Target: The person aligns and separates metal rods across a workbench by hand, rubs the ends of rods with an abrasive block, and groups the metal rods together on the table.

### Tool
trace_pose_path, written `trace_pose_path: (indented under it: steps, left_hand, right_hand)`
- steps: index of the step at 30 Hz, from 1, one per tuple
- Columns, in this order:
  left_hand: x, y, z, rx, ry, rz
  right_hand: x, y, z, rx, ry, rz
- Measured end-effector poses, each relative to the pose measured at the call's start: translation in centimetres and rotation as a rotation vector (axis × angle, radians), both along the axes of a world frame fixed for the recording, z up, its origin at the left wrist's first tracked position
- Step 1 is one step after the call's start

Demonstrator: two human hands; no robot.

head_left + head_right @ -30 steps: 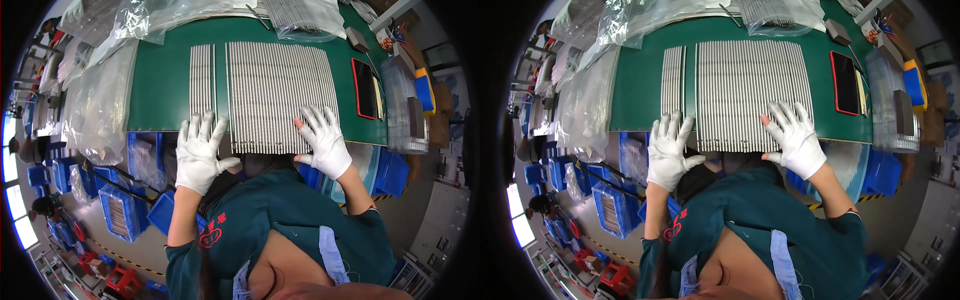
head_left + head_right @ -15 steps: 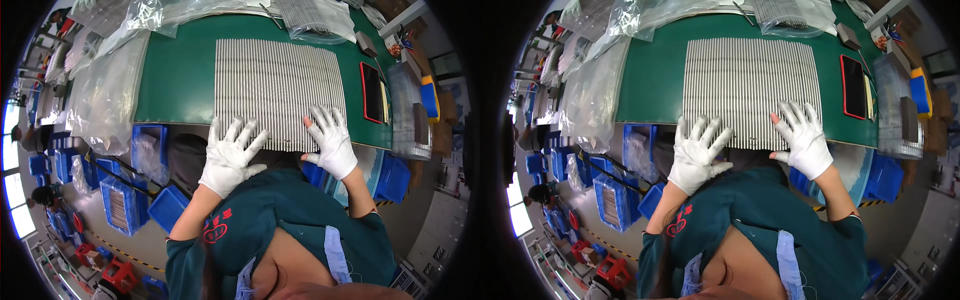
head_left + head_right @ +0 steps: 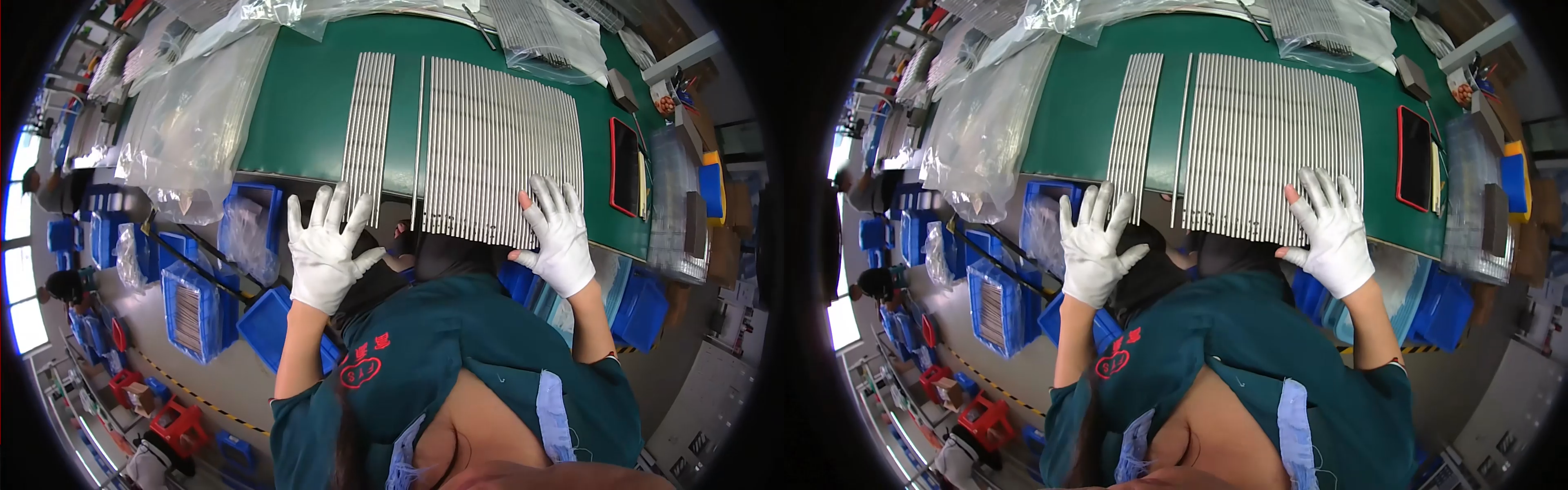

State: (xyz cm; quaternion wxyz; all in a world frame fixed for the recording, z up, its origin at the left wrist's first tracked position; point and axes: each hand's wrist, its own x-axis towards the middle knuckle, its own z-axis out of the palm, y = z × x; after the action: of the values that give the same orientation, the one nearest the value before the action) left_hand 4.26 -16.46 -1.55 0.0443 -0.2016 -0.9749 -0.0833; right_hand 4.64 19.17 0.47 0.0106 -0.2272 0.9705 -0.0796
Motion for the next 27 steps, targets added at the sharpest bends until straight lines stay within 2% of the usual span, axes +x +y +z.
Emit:
trace_pose_path:
  steps: [6,12,16,24,27]
  left_hand:
    - [-0.4,0.9,0.6,0.006,0.020,-0.050]
    - [-1.3,7.6,1.0,0.107,-0.074,-0.374]
    - [-1.2,8.4,0.7,0.046,-0.064,-0.411]
    - [-0.3,3.5,2.5,-0.072,-0.141,-0.180]
    - [-0.8,3.0,2.0,-0.117,-0.079,-0.082]
  right_hand:
    - [0.0,0.0,-0.1,0.007,0.024,0.013]
    - [0.0,-0.3,0.4,0.037,0.010,0.001]
    - [0.1,0.0,0.0,0.006,0.030,0.013]
    - [0.1,-0.2,0.2,0.026,0.008,-0.015]
    - [0.5,-0.8,0.7,-0.025,-0.041,0.116]
